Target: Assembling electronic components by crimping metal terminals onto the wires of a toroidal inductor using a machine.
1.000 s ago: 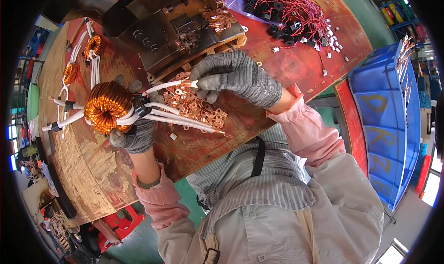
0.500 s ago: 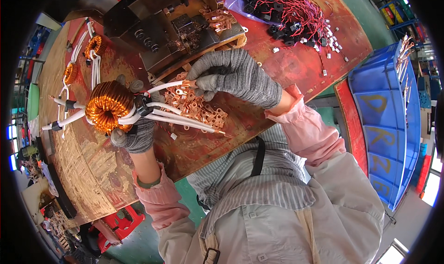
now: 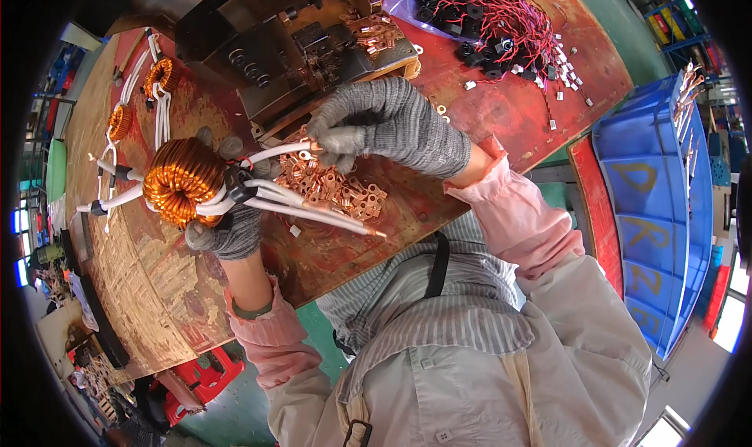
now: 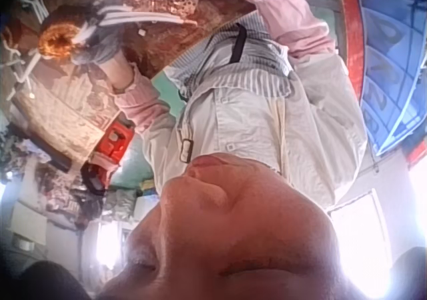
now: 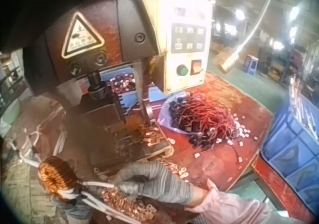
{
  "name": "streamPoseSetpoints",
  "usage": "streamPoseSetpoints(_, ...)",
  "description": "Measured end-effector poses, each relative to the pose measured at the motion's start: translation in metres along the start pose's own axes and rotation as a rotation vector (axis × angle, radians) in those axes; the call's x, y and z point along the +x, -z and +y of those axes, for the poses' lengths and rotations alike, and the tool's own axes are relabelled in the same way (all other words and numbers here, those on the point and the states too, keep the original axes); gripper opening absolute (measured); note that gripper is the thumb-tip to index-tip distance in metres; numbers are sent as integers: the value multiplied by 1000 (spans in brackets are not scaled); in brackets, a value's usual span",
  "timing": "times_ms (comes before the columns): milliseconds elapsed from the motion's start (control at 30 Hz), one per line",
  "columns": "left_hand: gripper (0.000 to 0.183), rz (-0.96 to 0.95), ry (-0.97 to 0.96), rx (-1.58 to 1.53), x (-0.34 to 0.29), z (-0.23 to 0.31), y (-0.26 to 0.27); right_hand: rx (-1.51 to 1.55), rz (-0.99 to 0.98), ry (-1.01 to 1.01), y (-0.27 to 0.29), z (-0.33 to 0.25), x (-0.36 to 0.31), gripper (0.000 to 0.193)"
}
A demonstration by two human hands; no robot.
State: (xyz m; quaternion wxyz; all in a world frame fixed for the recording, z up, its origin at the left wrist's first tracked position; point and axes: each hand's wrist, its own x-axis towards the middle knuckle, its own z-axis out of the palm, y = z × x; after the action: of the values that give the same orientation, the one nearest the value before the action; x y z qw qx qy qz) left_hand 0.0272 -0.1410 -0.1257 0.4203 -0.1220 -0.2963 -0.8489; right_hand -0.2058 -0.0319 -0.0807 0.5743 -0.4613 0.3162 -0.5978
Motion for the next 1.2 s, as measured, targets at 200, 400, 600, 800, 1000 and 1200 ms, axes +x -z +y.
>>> streamPoseSetpoints(200, 93, 49, -82, 45, -12, 0, 10, 38, -30, -18, -6, -10, 1, 17)
streamPoseSetpoints(400, 94, 108, -157, 211, -1, -2, 0, -142, 13, 24, 2, -15, 10, 17)
streamPoseSetpoints(600, 92, 293, -110, 506, 7, 0, 9, -226, 122, 100, 23, -17, 25, 16)
streamPoseSetpoints(800, 80, 293, -98, 585, 30, -2, -4, -188, 70, 93, 47, -15, 42, 16)
streamPoseSetpoints(1000, 78, 424, -243, 618, 29, 1, 14, -258, 125, 68, 51, 1, 56, 14)
streamPoseSetpoints(1200, 77, 436, -243, 582, 28, 4, 20, -457, 173, 127, 53, 0, 67, 15)
